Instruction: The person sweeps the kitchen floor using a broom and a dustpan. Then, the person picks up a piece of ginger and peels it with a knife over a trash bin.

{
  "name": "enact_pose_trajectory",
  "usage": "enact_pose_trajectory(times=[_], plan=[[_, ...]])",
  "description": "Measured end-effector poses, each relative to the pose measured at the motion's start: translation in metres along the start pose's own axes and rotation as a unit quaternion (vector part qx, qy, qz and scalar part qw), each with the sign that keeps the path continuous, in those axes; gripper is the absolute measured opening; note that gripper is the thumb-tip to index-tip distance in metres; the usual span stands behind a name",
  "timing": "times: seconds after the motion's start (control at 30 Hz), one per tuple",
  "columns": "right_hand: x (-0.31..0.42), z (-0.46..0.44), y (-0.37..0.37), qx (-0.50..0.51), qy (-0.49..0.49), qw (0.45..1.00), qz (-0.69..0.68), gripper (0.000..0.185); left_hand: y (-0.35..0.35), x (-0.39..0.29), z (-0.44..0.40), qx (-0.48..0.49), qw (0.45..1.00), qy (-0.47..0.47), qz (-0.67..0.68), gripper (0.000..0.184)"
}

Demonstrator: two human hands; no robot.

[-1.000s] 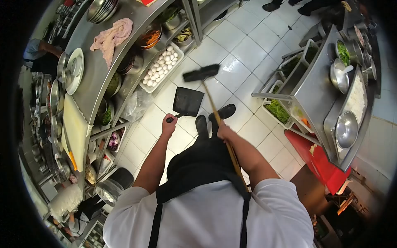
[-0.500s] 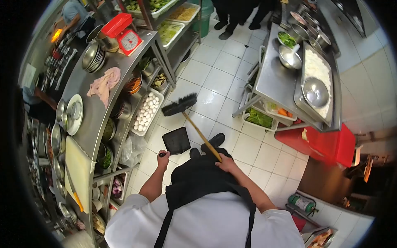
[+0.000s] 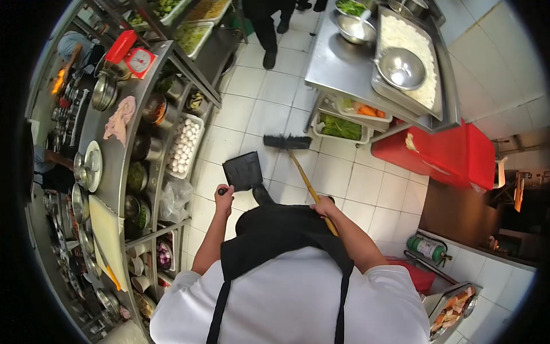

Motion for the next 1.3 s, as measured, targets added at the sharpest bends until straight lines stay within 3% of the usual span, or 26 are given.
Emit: enact_pose_trajectory(times=[0.13,0.23,0.27,0.47,0.53,0.57,0.8,0.97,1.07,1.3], plan=[[-0.065,0.017,-0.031,-0.038,-0.059,0.979,0.190,0.052,0.050,0.006,0.060,-0.018,0.999,-0.003,0.040,0.019],[-0.120,0.018,-0.055,-0.011,0.001,0.995,0.096,0.051,0.100,0.017,0.098,-0.023,0.997,0.004,0.073,0.018],[-0.136,0.012,-0.060,-0.035,-0.038,0.990,0.134,0.050,0.114,0.023,0.111,-0.017,0.994,0.007,0.103,0.018],[-0.190,0.045,-0.102,0.029,0.052,0.997,0.045,0.046,0.194,0.034,0.188,-0.004,0.990,-0.034,0.140,0.018],[-0.207,0.034,-0.108,0.004,0.000,0.995,0.101,0.050,0.210,0.033,0.214,-0.019,0.989,-0.045,0.138,0.016],[-0.216,0.028,-0.112,-0.012,-0.028,0.992,0.124,0.051,0.215,0.032,0.224,-0.033,0.988,-0.049,0.145,0.016],[-0.259,0.021,-0.119,0.000,0.026,0.996,0.083,0.045,0.236,0.035,0.230,0.007,0.993,-0.065,0.097,0.017],[-0.300,-0.004,-0.106,-0.035,-0.022,0.984,0.172,0.045,0.249,0.053,0.223,0.025,0.999,0.002,0.027,0.018],[-0.308,0.002,-0.114,-0.012,0.055,0.987,0.153,0.042,0.246,0.050,0.220,0.036,0.999,0.035,-0.020,0.018],[-0.266,0.006,-0.127,-0.004,0.025,0.987,0.158,0.032,0.243,0.021,0.234,0.050,0.994,-0.051,0.081,0.020]])
Point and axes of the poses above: each hand's wrist, its own z-axis away from the middle knuckle, its own y-axis out of the palm, x = y × z, the point moved 9 cm from there along -z, towards the middle knuckle, and after that the axes turned 2 degrees about y, right-handed, at the moved point
